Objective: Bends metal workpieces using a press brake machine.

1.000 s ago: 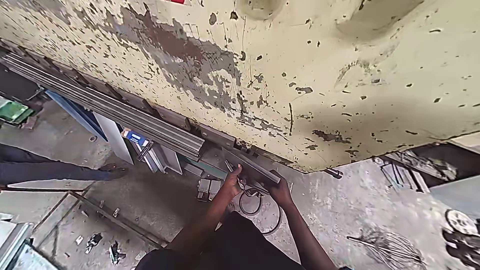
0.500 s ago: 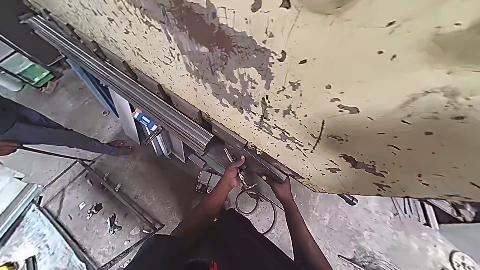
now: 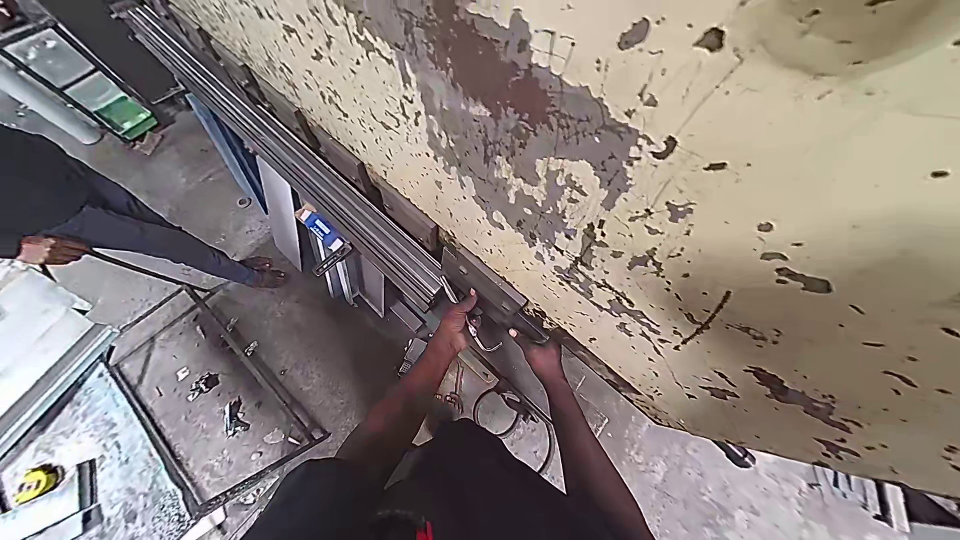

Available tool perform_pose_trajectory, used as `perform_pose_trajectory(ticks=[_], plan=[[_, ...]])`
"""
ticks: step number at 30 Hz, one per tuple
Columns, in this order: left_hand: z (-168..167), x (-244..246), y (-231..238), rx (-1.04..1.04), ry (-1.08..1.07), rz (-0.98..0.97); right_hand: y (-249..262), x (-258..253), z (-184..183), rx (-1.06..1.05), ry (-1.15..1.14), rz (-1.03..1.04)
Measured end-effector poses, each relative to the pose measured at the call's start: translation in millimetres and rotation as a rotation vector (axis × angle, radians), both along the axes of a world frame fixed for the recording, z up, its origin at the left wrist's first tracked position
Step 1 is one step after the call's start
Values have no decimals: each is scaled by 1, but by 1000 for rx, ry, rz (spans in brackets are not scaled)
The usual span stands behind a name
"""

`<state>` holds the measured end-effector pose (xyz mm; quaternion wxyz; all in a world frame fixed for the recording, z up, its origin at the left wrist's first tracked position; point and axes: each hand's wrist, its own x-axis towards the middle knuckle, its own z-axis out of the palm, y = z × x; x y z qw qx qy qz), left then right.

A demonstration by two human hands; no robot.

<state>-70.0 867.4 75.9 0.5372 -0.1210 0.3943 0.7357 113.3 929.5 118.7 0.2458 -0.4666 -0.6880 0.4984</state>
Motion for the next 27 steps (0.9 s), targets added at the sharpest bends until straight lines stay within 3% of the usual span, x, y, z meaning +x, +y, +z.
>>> perform_pose_trajectory(ticks=[3,7,11,14,17,21,25,27], plan=[[8,-12,-1,-99,72,-22,-2,-19,3,-29,18,-16],[30,-19,-32,-263,298,-203,-3,-54,2,-63,-71,-52],[22,-21,-112,-297,364,-275,-6,-113,-6,98,42,30],[17,-33,-179,-398,313,-151,-5,-157,-1,169,-85,162],[14,-69,-244,-462,325,34,-13,-208,12,55,-46,132],[18,-132,-302,-443,346,253,-10,-279,-1,30,-53,-149],[16,-221,-332,-418,374,323,-15,-356,-5,147,-66,27],[14,-268,-342,-390,391,332,-17,-400,-6,75,16,-34]])
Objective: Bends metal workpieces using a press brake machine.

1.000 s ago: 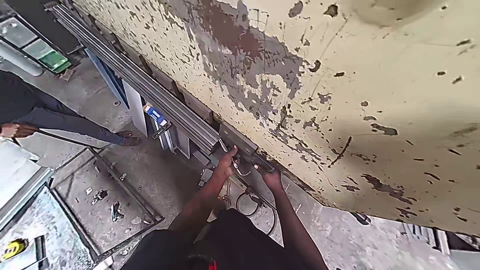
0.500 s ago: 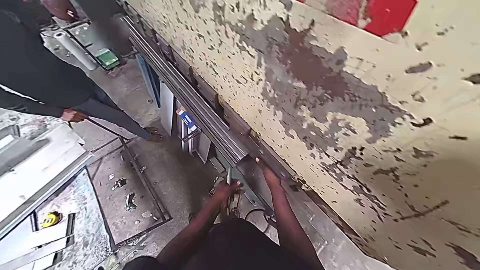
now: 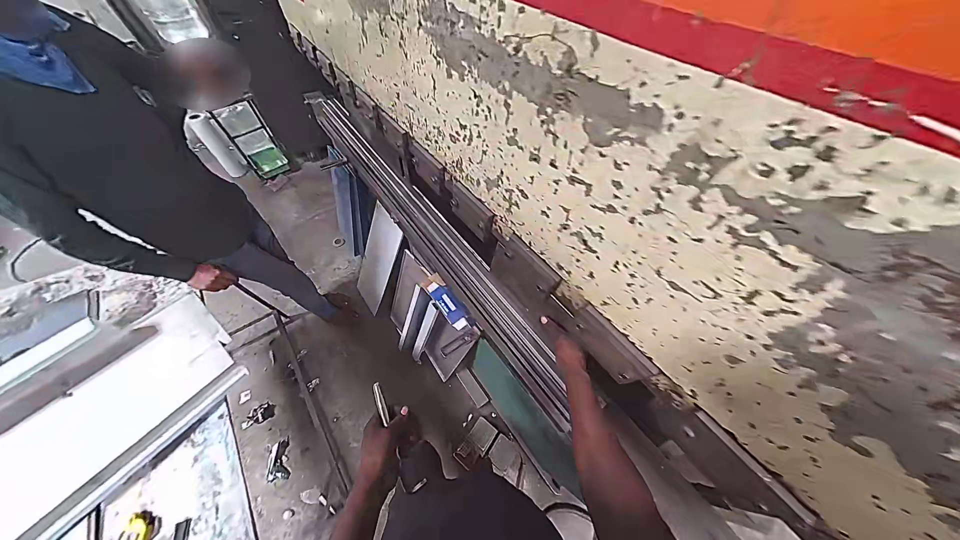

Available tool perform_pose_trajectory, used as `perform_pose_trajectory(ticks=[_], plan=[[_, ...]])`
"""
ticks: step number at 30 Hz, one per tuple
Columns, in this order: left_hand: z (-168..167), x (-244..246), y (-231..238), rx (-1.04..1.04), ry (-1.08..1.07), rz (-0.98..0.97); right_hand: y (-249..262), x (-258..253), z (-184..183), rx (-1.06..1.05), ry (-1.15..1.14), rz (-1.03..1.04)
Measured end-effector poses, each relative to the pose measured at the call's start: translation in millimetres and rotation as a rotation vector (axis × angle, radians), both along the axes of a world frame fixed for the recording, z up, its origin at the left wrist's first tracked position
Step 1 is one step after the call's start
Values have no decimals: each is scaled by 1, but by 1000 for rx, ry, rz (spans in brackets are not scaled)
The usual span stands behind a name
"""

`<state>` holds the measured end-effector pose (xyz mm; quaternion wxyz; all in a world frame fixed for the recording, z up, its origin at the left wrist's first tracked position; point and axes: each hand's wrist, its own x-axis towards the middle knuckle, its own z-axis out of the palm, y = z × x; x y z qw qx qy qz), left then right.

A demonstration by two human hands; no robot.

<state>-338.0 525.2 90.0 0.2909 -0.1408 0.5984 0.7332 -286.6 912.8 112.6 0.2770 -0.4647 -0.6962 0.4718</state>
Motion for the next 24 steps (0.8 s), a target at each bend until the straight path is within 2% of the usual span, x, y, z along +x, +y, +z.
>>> perform_pose_trajectory(ticks=[2,4,7,11,14,17,20,24], plan=[[-1,-48,-11,16,13,-15,3,-47,-3,-92,64,-79],[1,-94,-24,12,18,-22,9,-96,-10,-46,130,-72],[8,-153,-49,-27,22,-18,10,-162,-14,-17,-12,18],[15,-204,-84,-93,62,60,9,-238,-16,-113,-108,-92],[14,-224,-104,-105,79,136,19,-287,-27,-58,-46,-127],[16,-232,-111,-127,65,170,17,-321,-29,-69,-10,22],[21,-235,-104,-124,46,131,10,-342,-11,-8,-132,134],[30,-240,-79,-52,75,32,9,-347,-9,21,-194,168]])
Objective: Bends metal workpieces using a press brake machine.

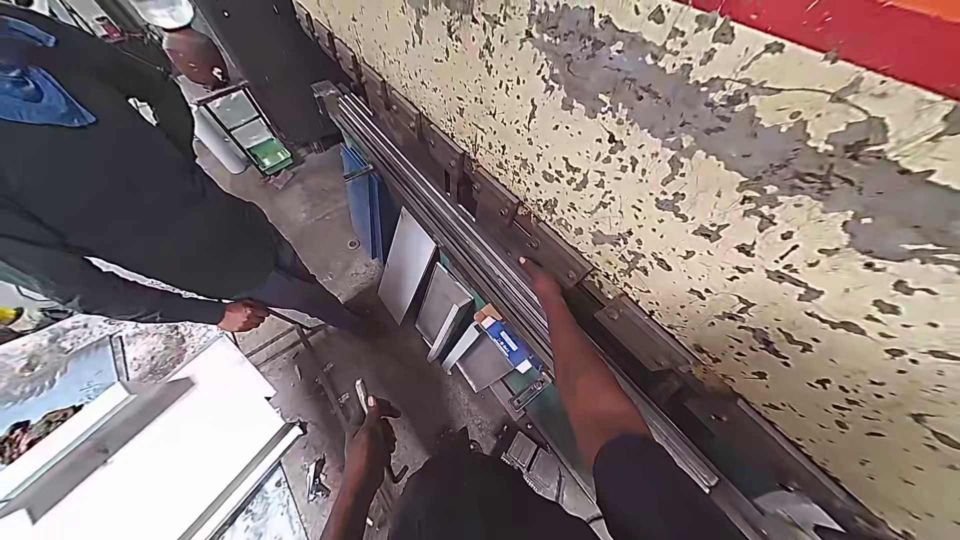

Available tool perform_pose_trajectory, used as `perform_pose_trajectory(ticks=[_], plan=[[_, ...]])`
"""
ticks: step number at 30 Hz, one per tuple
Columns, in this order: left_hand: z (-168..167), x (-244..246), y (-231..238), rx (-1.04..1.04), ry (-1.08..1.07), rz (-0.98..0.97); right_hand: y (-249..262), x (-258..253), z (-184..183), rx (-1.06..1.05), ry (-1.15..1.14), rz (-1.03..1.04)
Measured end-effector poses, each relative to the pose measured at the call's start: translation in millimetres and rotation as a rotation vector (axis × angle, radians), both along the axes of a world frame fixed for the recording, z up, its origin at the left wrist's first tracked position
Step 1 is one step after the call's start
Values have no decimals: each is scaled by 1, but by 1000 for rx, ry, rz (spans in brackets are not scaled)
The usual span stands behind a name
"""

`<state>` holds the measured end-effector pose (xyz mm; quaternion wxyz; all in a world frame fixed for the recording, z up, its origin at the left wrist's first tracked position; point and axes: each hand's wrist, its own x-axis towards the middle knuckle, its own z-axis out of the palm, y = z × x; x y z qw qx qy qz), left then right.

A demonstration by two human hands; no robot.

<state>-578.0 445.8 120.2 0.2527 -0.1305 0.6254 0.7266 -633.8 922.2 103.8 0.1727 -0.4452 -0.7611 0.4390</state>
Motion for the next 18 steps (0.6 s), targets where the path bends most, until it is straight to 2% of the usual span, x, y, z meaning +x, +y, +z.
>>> perform_pose_trajectory(ticks=[3,5,7,9,11,13,15,18], plan=[[2,-8,27,-76,222,-190,-4,13,16,-72,-176,43],[7,-18,42,-385,437,-461,-20,34,25,24,-228,84],[22,-33,63,-714,581,-798,-59,62,35,156,-223,113],[36,-45,91,-864,758,-1086,-108,89,43,212,-141,244],[39,-61,113,-845,1012,-1288,-150,105,47,111,-117,515],[35,-91,134,-730,1288,-1346,-173,100,51,-53,-224,727],[38,-129,155,-646,1515,-1367,-184,84,45,-174,-206,724],[48,-193,181,-523,1742,-1402,-189,42,42,-335,-48,575]])
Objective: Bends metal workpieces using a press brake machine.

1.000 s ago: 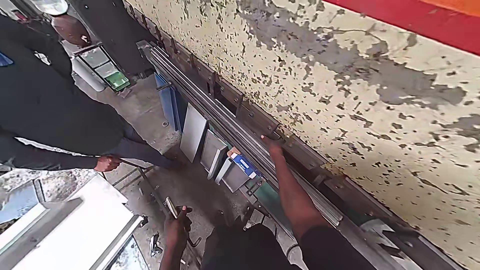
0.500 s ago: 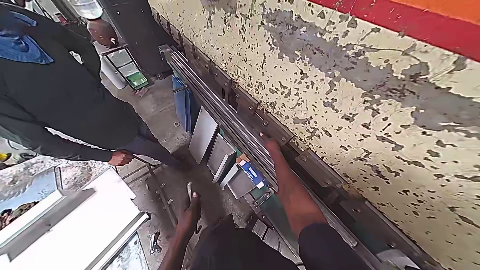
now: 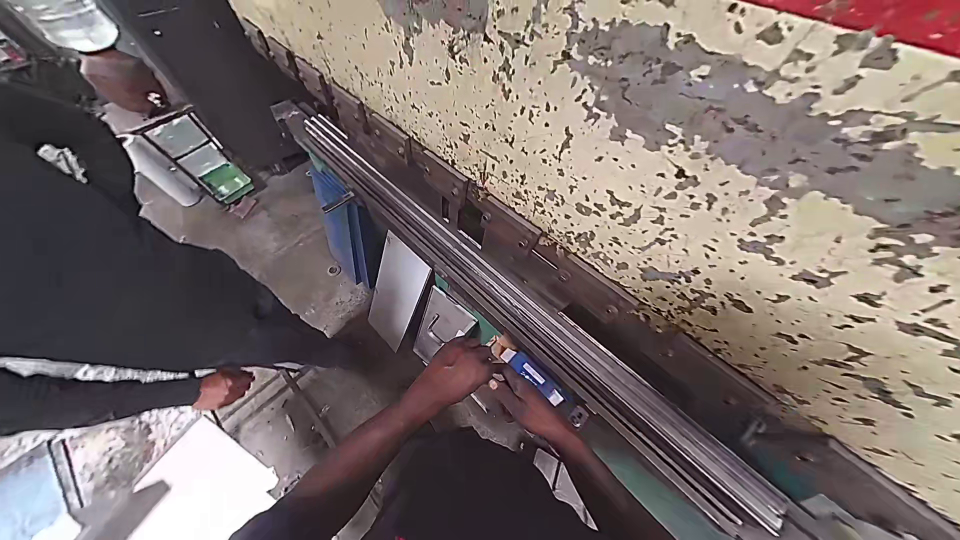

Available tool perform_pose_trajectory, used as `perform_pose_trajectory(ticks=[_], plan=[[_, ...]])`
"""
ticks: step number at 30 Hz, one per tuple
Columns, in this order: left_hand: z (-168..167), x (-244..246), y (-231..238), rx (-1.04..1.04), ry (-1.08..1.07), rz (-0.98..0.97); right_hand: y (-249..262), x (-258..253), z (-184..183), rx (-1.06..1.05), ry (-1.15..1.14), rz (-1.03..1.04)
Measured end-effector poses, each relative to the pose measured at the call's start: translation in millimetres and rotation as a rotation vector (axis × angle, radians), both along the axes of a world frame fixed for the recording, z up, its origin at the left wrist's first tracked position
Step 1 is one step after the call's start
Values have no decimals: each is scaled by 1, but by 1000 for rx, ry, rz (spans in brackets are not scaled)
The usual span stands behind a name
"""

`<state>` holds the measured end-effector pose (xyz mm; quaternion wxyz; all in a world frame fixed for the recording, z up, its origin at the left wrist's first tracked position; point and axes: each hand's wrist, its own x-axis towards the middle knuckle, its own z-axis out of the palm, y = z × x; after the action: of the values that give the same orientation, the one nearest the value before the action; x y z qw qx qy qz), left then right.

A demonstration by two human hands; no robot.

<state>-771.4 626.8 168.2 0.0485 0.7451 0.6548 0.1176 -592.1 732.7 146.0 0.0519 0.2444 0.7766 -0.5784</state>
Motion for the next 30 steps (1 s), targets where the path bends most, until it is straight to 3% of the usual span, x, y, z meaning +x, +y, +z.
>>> perform_pose_trajectory(ticks=[4,6,9,10,12,15,20,23,27,30], plan=[[19,-80,21,28,-24,-163,-1,-59,5,-67,148,-192],[29,-118,22,82,-153,-115,1,-82,15,-48,195,-303],[27,-165,23,414,-537,201,12,-103,35,78,189,-464],[27,-176,30,431,-641,349,18,-110,42,150,206,-486],[30,-195,59,252,-923,534,38,-123,56,296,215,-465],[31,-207,103,91,-1394,597,73,-146,71,393,138,-402],[13,-236,157,138,-1460,692,121,-184,76,213,100,-479],[6,-247,174,90,-1528,693,136,-194,80,238,93,-540],[3,-254,178,39,-1589,677,140,-200,86,249,16,-597],[17,-248,166,-40,-1682,643,132,-197,88,293,90,-679]])
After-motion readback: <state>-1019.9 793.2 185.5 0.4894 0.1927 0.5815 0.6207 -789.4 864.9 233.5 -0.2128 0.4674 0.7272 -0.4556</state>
